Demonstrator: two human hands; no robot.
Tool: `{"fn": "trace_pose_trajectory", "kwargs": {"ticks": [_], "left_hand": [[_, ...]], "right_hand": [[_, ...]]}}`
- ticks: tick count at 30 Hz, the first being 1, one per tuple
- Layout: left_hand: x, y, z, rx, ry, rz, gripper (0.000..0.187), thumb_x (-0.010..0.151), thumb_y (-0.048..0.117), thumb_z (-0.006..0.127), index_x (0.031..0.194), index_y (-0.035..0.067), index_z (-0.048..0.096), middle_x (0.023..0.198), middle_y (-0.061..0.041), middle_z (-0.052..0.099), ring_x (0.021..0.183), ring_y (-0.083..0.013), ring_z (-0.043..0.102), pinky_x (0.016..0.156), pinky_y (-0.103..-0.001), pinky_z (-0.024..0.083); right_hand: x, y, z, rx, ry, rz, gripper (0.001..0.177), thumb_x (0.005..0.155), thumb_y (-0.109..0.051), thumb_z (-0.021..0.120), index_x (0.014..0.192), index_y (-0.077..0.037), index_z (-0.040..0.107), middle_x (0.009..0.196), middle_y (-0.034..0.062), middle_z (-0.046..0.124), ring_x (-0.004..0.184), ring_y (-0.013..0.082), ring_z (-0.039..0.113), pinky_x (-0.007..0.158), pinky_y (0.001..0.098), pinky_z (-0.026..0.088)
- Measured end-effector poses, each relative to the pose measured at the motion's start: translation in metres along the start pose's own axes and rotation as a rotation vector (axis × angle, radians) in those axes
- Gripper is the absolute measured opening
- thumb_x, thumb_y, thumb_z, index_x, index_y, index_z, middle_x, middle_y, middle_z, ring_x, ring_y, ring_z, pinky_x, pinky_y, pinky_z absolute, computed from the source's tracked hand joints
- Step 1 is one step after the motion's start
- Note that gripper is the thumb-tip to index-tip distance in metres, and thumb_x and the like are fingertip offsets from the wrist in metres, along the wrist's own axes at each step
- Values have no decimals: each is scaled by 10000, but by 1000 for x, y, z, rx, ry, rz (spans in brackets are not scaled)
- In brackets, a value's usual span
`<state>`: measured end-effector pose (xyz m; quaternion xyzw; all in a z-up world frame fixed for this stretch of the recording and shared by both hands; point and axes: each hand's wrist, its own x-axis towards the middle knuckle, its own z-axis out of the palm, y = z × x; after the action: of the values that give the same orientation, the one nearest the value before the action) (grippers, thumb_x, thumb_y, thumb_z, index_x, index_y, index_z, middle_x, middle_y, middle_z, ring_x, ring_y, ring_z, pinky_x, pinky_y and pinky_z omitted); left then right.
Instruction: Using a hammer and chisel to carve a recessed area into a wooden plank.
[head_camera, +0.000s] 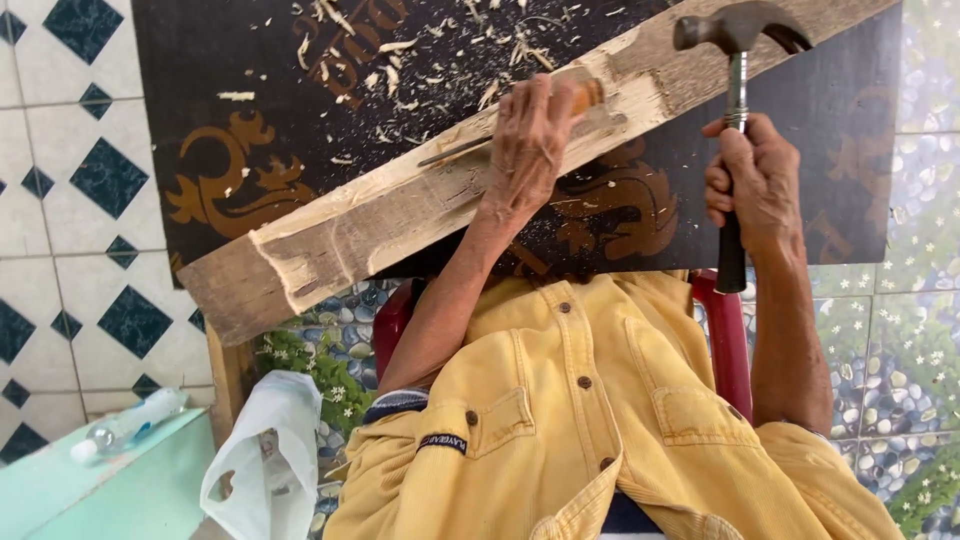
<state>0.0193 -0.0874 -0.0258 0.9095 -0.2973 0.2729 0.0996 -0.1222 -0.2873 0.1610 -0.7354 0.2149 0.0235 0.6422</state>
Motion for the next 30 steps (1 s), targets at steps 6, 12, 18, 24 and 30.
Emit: {"fn": "trace_pose_trajectory", "kwargs": {"ticks": [6,12,18,24,30], "left_hand": [[3,2,-27,-102,193,126,549,989,74,854,1379,161,478,1135,-55,570,982,-205,621,948,-328,623],[-8,7,-19,-121,179,265,592,1089,88,790,1520,195,399,1244,-84,617,1003,-214,702,909,-357,729],[2,9,-42,-322,283,337,604,1107,73,769,1521,201,349,1191,-24,624,978,-184,706,898,-317,708],[26,-8,-82,-399,300,149,460,1217,341,753,1529,194,449,980,53,620,782,-100,621,740,-275,569],[35,-19,-79,-474,253,-69,543,1187,424,835,1535,241,462,986,72,625,884,-82,701,833,-276,651]], "right_hand": [[6,38,14,13,22,102,105,1158,-209,452,1159,-120,509,672,-22,340,474,52,320,408,210,306],[8,48,18,49,15,71,114,1174,-234,471,1180,-122,491,685,-23,350,463,56,319,396,220,300],[16,50,26,21,68,96,66,1153,-194,456,1174,-141,490,675,-21,358,445,48,323,376,207,311],[23,54,32,15,73,97,124,1167,-256,483,1200,-138,506,678,-24,362,449,39,315,383,191,308],[28,61,36,-19,81,103,238,1172,-382,501,1217,-149,492,689,-27,351,457,45,312,395,195,295]]}}
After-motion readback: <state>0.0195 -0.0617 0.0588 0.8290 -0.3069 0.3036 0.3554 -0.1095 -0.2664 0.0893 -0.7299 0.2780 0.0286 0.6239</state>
